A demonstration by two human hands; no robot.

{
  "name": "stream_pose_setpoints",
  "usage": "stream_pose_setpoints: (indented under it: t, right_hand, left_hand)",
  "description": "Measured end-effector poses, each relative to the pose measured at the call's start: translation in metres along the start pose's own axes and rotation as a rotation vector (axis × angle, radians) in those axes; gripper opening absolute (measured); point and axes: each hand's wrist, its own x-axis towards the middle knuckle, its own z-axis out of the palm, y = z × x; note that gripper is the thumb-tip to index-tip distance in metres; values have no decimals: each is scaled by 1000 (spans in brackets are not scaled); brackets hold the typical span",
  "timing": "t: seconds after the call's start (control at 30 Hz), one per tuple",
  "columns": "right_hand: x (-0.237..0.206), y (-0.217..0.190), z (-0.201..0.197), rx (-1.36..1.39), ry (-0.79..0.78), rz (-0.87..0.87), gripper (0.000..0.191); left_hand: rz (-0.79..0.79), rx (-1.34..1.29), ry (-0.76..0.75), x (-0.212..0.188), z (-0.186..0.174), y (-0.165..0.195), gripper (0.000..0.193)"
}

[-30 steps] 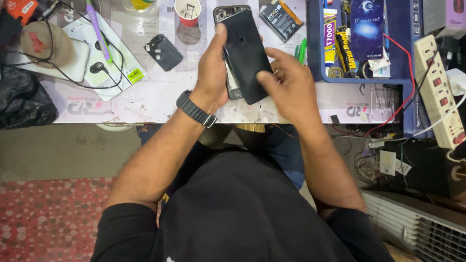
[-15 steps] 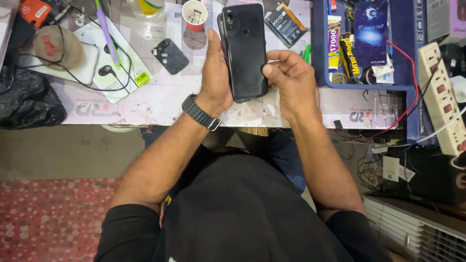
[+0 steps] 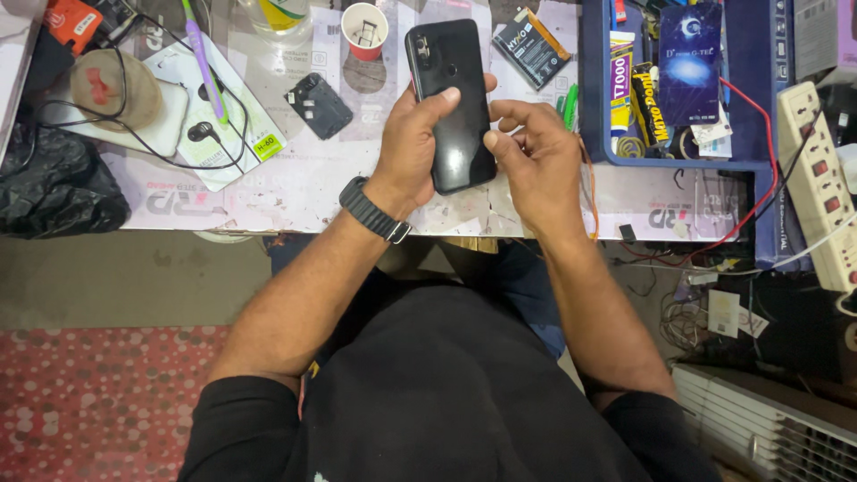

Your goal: The person assembles a smartphone by placing a camera module into the back cover, then fitting the back cover onto the phone chassis. The person repeatedly checks the fit and alignment, then disassembles the phone to reposition the camera module before reassembling it.

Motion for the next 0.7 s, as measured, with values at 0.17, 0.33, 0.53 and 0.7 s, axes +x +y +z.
stream_pose_setpoints:
  t: [0.17,0.33,0.53,0.7]
  right_hand:
    - [-7,-6,1,-200,9,-159,32]
    - [-15,0,1,95,-27,-37,43]
    - [-13,10,-11,590,-189,303,32]
    - [-14,10,-17,592,-196,299,29]
  left_hand:
    - [0,-31,9,-1,-1,1,40]
    - [49,-103,-48,-3,-4,4,46]
    - [72,-151,-177,-5,-7,6,50]
    - [12,-236,-222,-5,-12,7,53]
